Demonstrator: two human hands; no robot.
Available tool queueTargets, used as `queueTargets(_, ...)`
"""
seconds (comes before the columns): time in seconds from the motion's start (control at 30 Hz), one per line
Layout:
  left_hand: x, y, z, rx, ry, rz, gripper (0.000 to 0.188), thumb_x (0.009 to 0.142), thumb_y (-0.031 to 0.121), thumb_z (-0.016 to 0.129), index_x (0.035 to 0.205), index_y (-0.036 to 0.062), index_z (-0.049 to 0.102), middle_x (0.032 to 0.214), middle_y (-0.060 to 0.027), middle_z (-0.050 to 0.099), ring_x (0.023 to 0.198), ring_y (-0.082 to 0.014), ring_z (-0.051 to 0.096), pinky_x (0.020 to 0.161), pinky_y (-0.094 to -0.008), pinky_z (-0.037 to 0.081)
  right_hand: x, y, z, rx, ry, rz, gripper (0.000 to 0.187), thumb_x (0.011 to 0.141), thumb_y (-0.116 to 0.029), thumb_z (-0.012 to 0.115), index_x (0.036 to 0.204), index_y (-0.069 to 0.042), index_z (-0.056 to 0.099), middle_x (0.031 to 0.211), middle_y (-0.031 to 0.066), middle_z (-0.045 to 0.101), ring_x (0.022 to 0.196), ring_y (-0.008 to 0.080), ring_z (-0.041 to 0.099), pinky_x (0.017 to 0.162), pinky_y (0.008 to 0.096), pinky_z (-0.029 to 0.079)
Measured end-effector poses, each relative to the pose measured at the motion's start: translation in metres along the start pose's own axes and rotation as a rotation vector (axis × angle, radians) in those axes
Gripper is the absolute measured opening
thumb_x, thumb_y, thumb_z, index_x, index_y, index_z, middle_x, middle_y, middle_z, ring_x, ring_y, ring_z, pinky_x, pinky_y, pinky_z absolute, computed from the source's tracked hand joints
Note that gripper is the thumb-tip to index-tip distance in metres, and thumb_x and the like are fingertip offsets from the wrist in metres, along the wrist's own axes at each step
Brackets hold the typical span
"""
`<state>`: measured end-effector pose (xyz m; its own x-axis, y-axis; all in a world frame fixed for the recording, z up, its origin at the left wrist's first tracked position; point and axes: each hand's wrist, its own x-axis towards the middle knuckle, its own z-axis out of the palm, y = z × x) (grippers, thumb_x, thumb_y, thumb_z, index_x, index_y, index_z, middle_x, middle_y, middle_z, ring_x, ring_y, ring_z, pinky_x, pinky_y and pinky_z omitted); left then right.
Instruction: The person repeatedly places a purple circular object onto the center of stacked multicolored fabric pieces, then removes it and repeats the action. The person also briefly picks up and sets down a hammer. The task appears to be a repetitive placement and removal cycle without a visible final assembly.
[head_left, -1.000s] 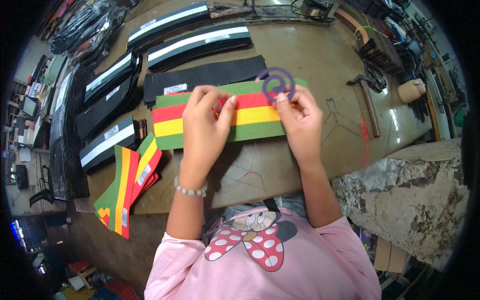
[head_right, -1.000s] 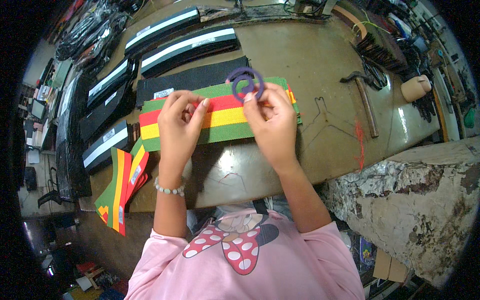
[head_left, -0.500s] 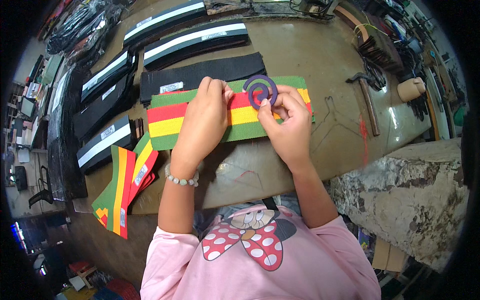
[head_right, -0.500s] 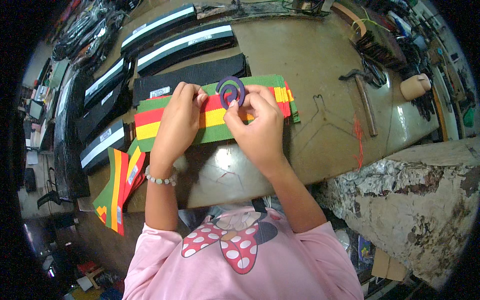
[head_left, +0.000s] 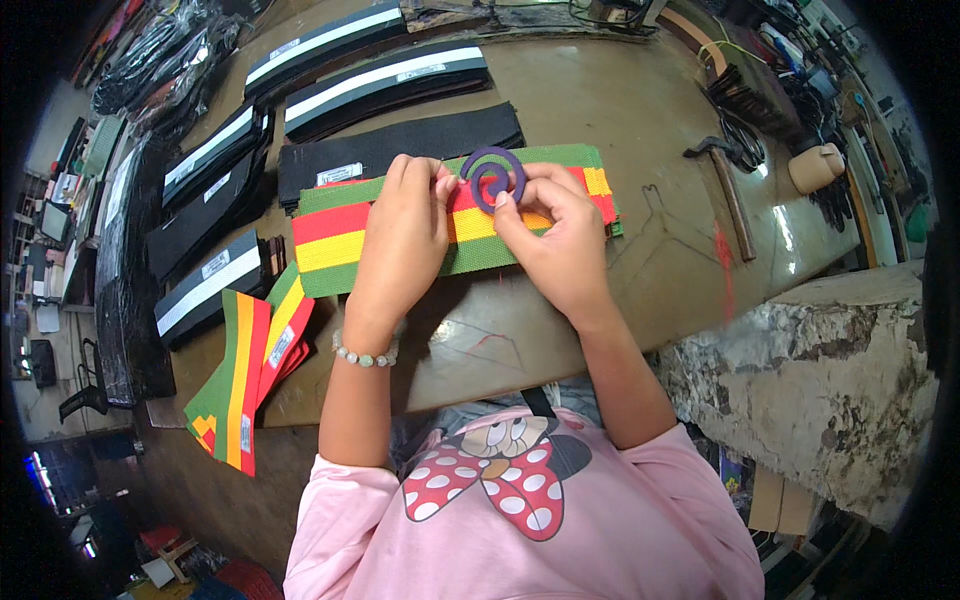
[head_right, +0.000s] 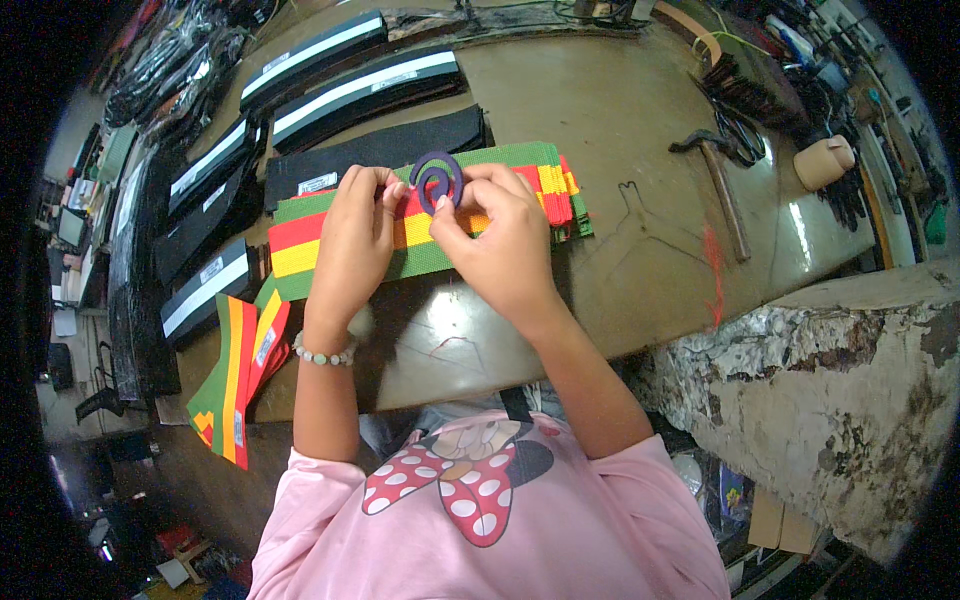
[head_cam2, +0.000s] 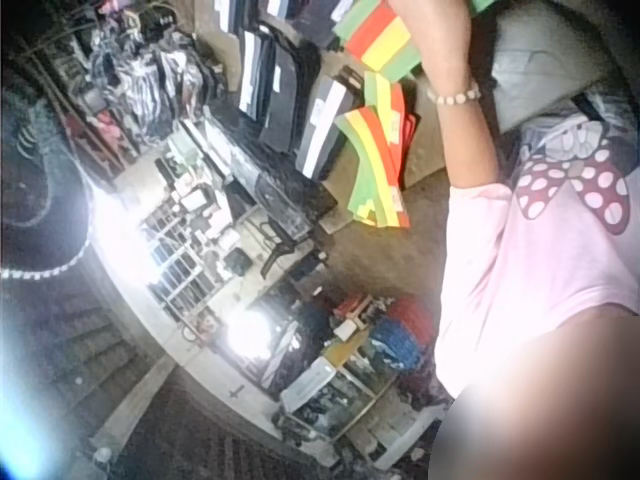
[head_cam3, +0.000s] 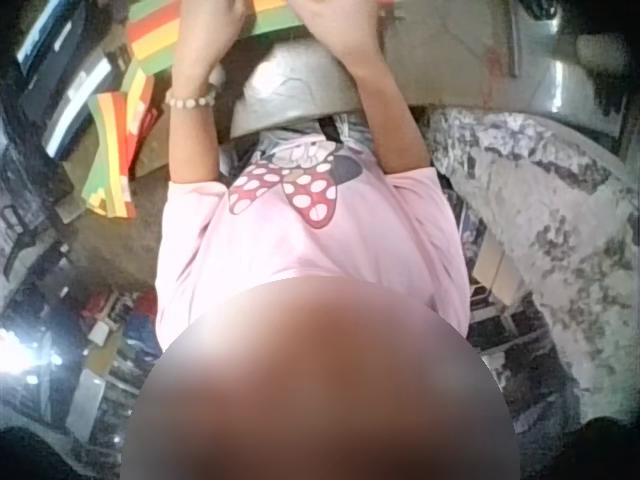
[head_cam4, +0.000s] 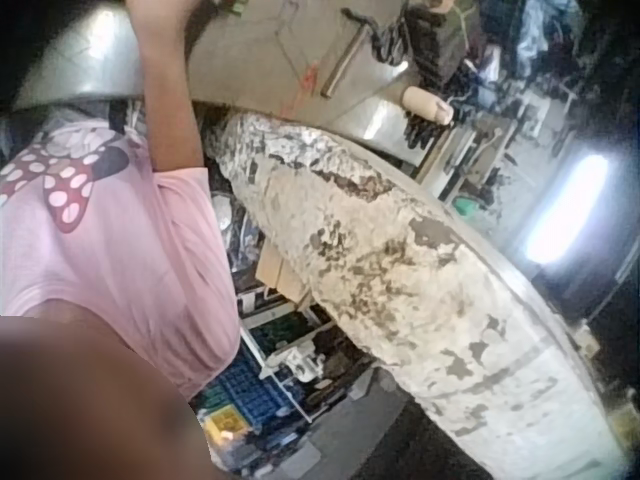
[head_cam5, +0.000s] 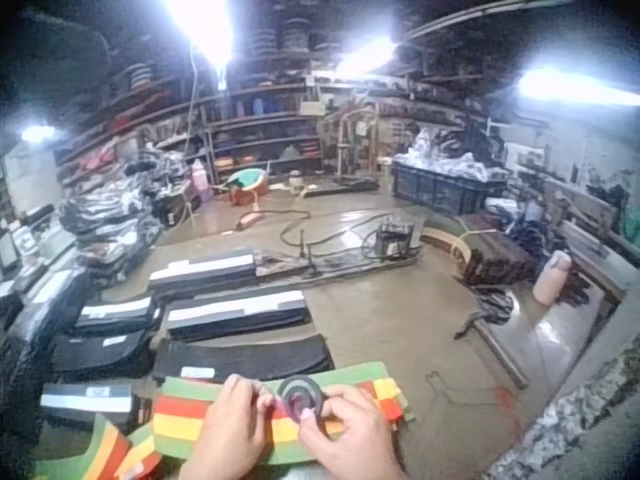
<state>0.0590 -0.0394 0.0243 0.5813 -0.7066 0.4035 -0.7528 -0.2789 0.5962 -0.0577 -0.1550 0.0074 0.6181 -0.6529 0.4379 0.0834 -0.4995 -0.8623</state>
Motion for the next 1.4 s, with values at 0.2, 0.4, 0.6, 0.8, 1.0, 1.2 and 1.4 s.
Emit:
queueTargets(0.2,0.003,0.006,-0.004,-0.057,0.074,0.011,0.015,0.096,0.011,0.059,0.097,-0.0040,0.059,0.092,-0.0189,0.058,0.084,-0.0371,0.060,0.074,-0.0427,0.049,0.004,0.001,0.000,0.219,0.091,0.057,0.019,0.087,-0.011,0.070,0.076,0.002,0.061,0.093,0.0105,0.066,0.080,0.0192,0.064,0.070,0.0304,0.051)
queueTargets(0.4,0.001,0.020,0.000,-0.088,-0.079,0.031,0.016,0.088,0.016,0.072,0.091,0.0003,0.071,0.080,-0.0135,0.060,0.071,-0.0247,0.060,0.065,-0.0356,0.048,0.006,0.008,-0.028,1.049,0.122,0.259,0.017,0.101,-0.013,0.057,0.101,0.003,0.063,0.099,0.0127,0.068,0.091,0.0190,0.069,0.085,0.0323,0.060)
queueTargets(0.6,0.008,0.031,0.005,0.188,-0.151,0.139,0.017,0.094,0.017,0.061,0.096,0.0002,0.061,0.093,-0.0164,0.060,0.083,-0.0361,0.061,0.072,-0.0443,0.051,0.009,0.024,-0.089,1.009,0.291,0.208,0.019,0.100,-0.016,0.058,0.106,0.001,0.063,0.101,0.0154,0.069,0.088,0.0222,0.069,0.083,0.0369,0.060)
queueTargets(0.8,-0.052,0.097,0.051,0.002,-0.352,0.440,0.014,0.092,0.017,0.058,0.089,0.0037,0.056,0.084,-0.0157,0.055,0.080,-0.0303,0.062,0.065,-0.0420,0.052,0.002,0.024,-0.142,0.673,0.466,0.200,0.024,0.098,-0.021,0.063,0.111,-0.001,0.064,0.103,0.0106,0.069,0.087,0.0163,0.066,0.077,0.0300,0.056)
queueTargets(1.0,-0.057,0.043,-0.001,-0.313,-0.339,0.286,0.015,0.091,0.013,0.066,0.104,0.0047,0.066,0.088,-0.0151,0.064,0.082,-0.0336,0.066,0.072,-0.0422,0.053,0.000,-0.007,-0.103,0.255,0.362,0.160,0.018,0.100,-0.017,0.061,0.103,-0.001,0.065,0.095,0.0056,0.066,0.079,0.0095,0.062,0.073,0.0256,0.055)
queueTargets(1.2,-0.005,-0.011,-0.063,0.113,0.010,0.055,0.023,0.084,0.019,0.075,0.098,0.0015,0.070,0.100,-0.0120,0.064,0.095,-0.0304,0.058,0.086,-0.0406,0.047,0.011,-0.031,0.010,0.545,0.022,0.173,0.016,0.099,-0.014,0.062,0.091,0.000,0.061,0.085,0.0032,0.059,0.073,0.0077,0.061,0.063,0.0225,0.054)
queueTargets(1.4,-0.010,-0.033,-0.047,0.062,-0.011,-0.034,0.016,0.089,0.015,0.069,0.096,-0.0003,0.067,0.094,-0.0136,0.061,0.093,-0.0314,0.057,0.084,-0.0407,0.046,0.016,-0.030,0.035,0.173,-0.151,0.184,0.018,0.094,-0.005,0.065,0.081,0.006,0.060,0.099,0.0055,0.063,0.074,0.0054,0.061,0.065,0.0194,0.050)
